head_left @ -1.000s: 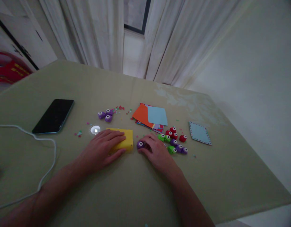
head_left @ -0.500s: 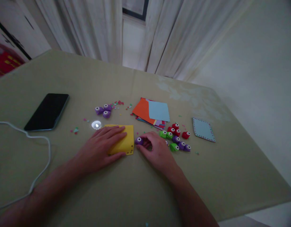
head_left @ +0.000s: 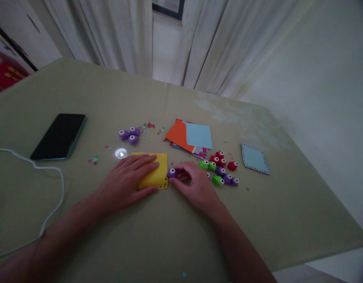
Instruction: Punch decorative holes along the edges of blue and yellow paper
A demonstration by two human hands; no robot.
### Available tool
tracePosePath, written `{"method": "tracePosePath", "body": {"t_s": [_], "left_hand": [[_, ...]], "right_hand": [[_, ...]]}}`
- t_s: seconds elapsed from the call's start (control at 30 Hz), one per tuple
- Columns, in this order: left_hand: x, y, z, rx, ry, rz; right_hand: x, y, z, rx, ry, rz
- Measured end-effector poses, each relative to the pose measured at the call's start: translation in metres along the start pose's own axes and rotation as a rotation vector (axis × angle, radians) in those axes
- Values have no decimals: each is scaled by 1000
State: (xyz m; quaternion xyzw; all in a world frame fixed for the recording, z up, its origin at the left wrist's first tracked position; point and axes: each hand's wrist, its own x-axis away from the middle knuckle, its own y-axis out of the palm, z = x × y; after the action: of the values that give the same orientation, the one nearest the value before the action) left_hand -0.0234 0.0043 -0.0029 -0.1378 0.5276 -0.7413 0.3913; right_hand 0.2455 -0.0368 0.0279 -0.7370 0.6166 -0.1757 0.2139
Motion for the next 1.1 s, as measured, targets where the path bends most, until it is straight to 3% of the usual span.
{"method": "tracePosePath", "body": {"t_s": [0.8, 1.1], "left_hand": [[0, 8, 8, -61, -34, -35], [1, 7, 9, -65, 2, -48]], "right_hand": [[0, -6, -2, 67, -62, -86], [-3, -2, 0, 79, -136, -37]]}}
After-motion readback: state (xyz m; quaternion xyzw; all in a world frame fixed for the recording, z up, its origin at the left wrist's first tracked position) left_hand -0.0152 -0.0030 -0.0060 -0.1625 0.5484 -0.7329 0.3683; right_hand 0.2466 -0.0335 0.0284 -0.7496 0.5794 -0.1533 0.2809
